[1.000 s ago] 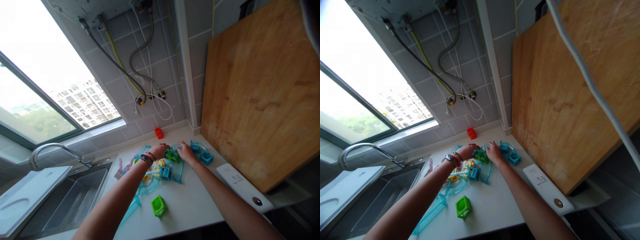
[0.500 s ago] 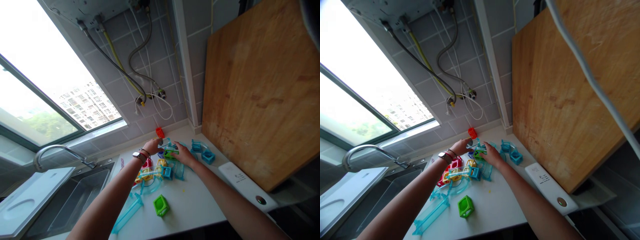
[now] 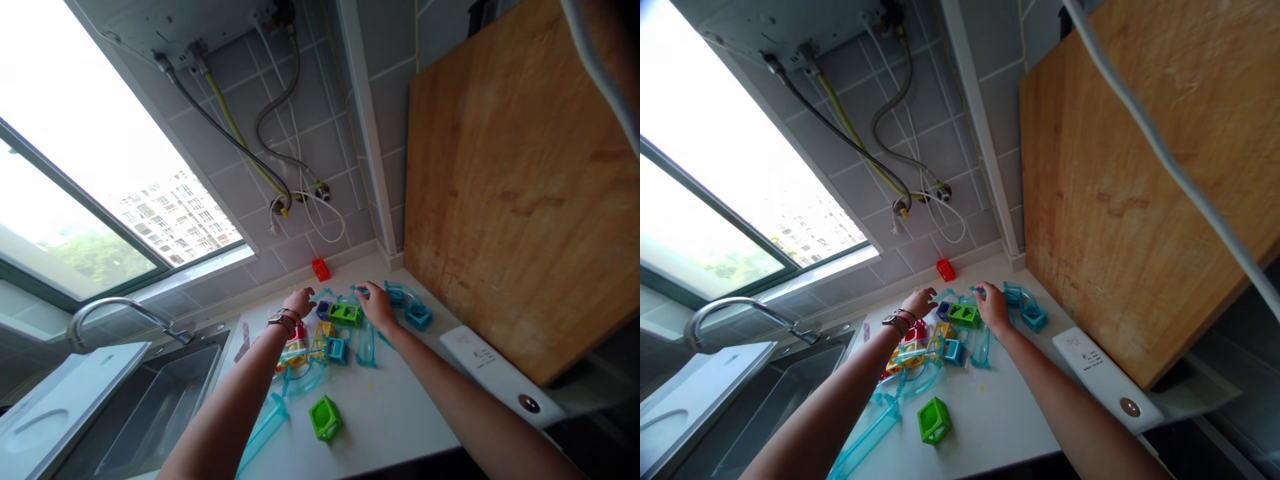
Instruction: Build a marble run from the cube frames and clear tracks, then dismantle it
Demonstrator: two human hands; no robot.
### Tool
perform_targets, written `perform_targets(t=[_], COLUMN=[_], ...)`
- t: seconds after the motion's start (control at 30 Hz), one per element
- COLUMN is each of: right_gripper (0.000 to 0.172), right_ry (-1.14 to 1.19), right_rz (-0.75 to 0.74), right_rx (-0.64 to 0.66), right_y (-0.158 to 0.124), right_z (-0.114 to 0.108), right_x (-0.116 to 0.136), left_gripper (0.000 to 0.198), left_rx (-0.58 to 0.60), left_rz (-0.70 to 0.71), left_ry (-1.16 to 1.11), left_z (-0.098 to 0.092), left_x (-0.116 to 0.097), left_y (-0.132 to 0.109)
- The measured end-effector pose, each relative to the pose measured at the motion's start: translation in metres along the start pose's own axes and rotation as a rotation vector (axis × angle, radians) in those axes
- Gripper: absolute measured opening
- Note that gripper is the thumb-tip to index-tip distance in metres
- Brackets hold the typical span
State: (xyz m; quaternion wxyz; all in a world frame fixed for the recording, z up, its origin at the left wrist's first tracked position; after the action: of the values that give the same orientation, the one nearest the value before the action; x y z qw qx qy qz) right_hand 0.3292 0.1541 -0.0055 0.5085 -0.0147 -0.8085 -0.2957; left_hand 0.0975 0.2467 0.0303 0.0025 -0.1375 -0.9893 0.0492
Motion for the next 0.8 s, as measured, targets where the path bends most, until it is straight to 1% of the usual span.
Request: perform_targets(t=[0.1, 0.17, 0.23, 0.3, 0.37, 0.43, 0.5, 0.57, 0.63, 0.73, 0.8], right_gripper=[0.022, 0.03, 0.041, 0.045, 0.042, 0.036, 0.033, 0.033, 0.037, 0.04, 0.038], right_ry=[-0.017, -0.032, -0.043, -0.059, -0.083, -0.102, -0.114, -0.135, -0.164, -0.203, -0.22], right_rz=[0.025, 0.022, -0.001, -0.062, -0.145, -0.21, -0.235, -0.239, -0.237, -0.229, -0.216], right_rx=[-0.037, -0.055, -0.068, -0.063, 0.01, 0.143, 0.284, 0.372, 0.428, 0.481, 0.503], right_y=[0.0, -0.001, -0.001, -0.002, -0.003, -0.007, -0.013, -0.02, -0.024, -0.028, -0.029], right_z=[-0.001, -0.001, -0.003, -0.006, -0.004, 0.004, 0.016, 0.025, 0.032, 0.038, 0.039], right_x=[-0.006, -0.005, 0.003, 0.018, 0.037, 0.051, 0.058, 0.058, 0.055, 0.049, 0.046], left_gripper=[0.029, 0.028, 0.032, 0.037, 0.041, 0.046, 0.049, 0.049, 0.046, 0.045, 0.047], left_rx=[-0.028, -0.057, -0.094, -0.115, -0.091, -0.028, 0.034, 0.069, 0.08, 0.072, 0.059], left_rz=[-0.018, -0.013, 0.03, 0.128, 0.267, 0.406, 0.504, 0.555, 0.575, 0.597, 0.612], left_ry=[0.006, 0.004, -0.001, -0.009, -0.014, -0.01, -0.001, 0.008, 0.009, -0.009, -0.033], left_z=[0.0, -0.003, -0.007, -0.011, -0.011, -0.006, 0.0, 0.006, 0.008, 0.007, 0.003], left_x=[0.0, -0.002, -0.009, -0.024, -0.042, -0.059, -0.07, -0.074, -0.074, -0.073, -0.073], left_y=[0.003, 0.002, -0.001, -0.008, -0.016, -0.026, -0.033, -0.036, -0.035, -0.034, -0.035])
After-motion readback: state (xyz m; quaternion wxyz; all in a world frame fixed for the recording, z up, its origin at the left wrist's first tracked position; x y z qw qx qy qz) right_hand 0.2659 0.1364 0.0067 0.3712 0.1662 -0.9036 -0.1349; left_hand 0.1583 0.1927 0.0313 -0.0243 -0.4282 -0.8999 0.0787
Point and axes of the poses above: each hand's wrist, its own y-axis towards the middle knuckle, its own z-axis out of the palm, x = y × z, the point moved 9 cm from there along y, towards the middle knuckle, and after that the axes turned 2 degrees about -z, right-handed, at the moved point
